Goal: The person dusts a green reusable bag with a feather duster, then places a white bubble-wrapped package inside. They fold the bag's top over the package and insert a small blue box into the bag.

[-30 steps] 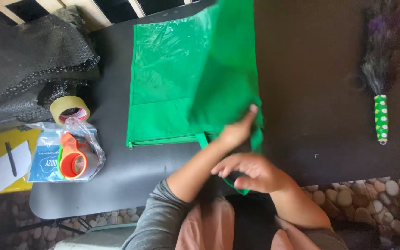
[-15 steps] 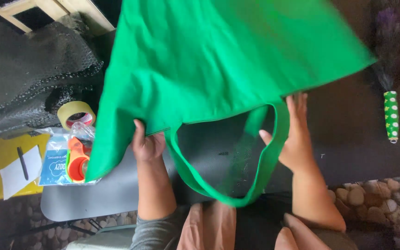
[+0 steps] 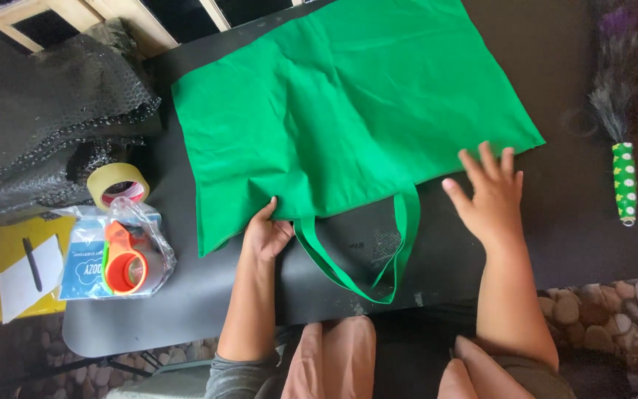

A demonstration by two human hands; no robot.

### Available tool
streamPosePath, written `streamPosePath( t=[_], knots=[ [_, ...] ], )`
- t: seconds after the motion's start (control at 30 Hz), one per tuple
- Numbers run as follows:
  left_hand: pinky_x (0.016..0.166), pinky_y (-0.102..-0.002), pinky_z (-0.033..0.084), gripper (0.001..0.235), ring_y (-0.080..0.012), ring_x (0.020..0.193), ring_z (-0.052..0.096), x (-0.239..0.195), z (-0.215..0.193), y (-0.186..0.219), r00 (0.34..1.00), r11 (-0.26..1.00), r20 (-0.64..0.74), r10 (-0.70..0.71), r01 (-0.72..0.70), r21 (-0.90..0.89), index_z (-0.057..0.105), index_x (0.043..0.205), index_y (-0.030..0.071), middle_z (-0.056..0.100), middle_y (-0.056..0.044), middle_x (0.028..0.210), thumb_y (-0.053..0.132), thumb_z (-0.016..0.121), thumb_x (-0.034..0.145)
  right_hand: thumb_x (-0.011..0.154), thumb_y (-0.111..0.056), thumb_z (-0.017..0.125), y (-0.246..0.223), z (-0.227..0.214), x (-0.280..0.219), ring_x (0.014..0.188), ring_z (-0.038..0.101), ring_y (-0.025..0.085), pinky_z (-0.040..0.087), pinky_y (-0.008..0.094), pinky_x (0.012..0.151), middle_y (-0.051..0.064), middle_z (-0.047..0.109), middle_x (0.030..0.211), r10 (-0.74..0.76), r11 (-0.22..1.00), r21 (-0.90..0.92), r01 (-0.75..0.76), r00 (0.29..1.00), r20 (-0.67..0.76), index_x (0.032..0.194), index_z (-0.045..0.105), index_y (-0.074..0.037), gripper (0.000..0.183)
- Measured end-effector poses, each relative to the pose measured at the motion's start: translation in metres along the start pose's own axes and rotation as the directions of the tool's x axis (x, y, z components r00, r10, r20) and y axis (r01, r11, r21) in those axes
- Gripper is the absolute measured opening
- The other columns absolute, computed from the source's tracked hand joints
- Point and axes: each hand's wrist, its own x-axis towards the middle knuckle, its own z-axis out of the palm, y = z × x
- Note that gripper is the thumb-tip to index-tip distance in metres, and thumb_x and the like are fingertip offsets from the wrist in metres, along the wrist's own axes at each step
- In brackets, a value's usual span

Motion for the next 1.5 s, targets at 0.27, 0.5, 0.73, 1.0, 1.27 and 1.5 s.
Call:
streamPosePath(
  t=[0.27, 0.5, 0.73, 1.0, 1.27, 1.5],
  knots=[
    [0.101, -0.078, 0.043, 0.052, -0.0462, 0.125, 0.059, 0.0, -0.006, 0.011, 0.993, 0.984, 0.101, -0.055, 0.07, -0.161, 0.051, 0.142, 0.007, 0.058, -0.025, 0.141, 0.04, 0.052, 0.102, 0.094, -0.066, 0.044, -0.022, -0.029, -0.005, 0.156, 0.025, 0.038, 0.021, 0.077, 0.114, 0.005, 0.03, 0.17, 0.295, 0.944, -0.244, -0.223, 0.901, 0.318, 0.156, 0.043, -0.031, 0.072],
    [0.092, -0.062, 0.057, 0.038, -0.0286, 0.101, 0.075, -0.053, -0.004, -0.014, 0.995, 0.994, 0.087, -0.049, 0.041, 0.098, 0.063, 0.124, 0.013, 0.076, -0.018, 0.11, 0.043, 0.051, 0.105, 0.092, -0.063, 0.067, 0.046, -0.057, -0.022, 0.106, 0.063, 0.038, 0.043, 0.051, 0.071, 0.015, 0.069, 0.125, 0.044, 0.867, -0.471, -0.163, 0.967, -0.253, 0.132, 0.069, -0.009, 0.067],
    [0.105, -0.051, 0.052, 0.097, -0.039, 0.126, 0.064, -0.11, 0.024, 0.025, 0.912, 0.772, 0.169, -0.373, 0.204, 0.602, 0.051, 0.146, -0.003, 0.065, -0.027, 0.136, 0.073, 0.034, 0.088, 0.093, -0.053, 0.088, 0.215, -0.019, -0.006, 0.098, 0.067, 0.04, 0.054, 0.051, 0.073, 0.021, 0.069, 0.108, 0.207, 0.78, -0.489, -0.39, 0.899, -0.387, 0.133, 0.079, -0.011, 0.059],
    [0.102, -0.037, 0.053, 0.036, -0.0225, 0.12, 0.071, -0.143, 0.112, 0.038, 0.827, -0.027, 0.559, -0.058, -0.561, 0.828, 0.072, 0.124, 0.01, 0.075, -0.008, 0.128, 0.034, 0.057, 0.102, 0.117, -0.007, 0.061, 0.08, -0.063, 0.029, 0.073, 0.071, 0.037, 0.059, 0.043, 0.052, 0.032, 0.053, 0.118, 0.123, 0.969, 0.227, -0.093, 0.985, -0.122, 0.144, 0.062, 0.009, 0.031],
    [0.086, -0.053, 0.054, 0.026, -0.0321, 0.095, 0.069, -0.038, 0.156, -0.037, 0.496, -0.48, 0.766, -0.409, -0.831, 0.281, 0.069, 0.107, 0.016, 0.07, -0.007, 0.098, 0.038, 0.067, 0.094, 0.094, -0.018, 0.066, -0.083, -0.014, 0.107, 0.074, 0.065, 0.037, 0.054, 0.042, 0.059, 0.027, 0.074, 0.108, -0.234, 0.852, 0.514, -0.099, 0.806, 0.544, 0.135, 0.066, -0.005, 0.043],
    [0.07, -0.046, 0.054, 0.035, -0.0304, 0.077, 0.066, 0.038, 0.141, -0.069, 0.291, -0.145, 0.911, -0.292, -0.955, 0.258, 0.062, 0.089, 0.016, 0.055, -0.001, 0.079, 0.049, 0.073, 0.087, 0.096, -0.045, 0.072, -0.044, 0.091, 0.202, 0.112, 0.069, 0.036, 0.058, 0.045, 0.089, 0.013, 0.072, 0.113, -0.148, 0.981, 0.158, 0.115, 0.965, 0.216, 0.127, 0.074, -0.043, 0.032]
  ],
)
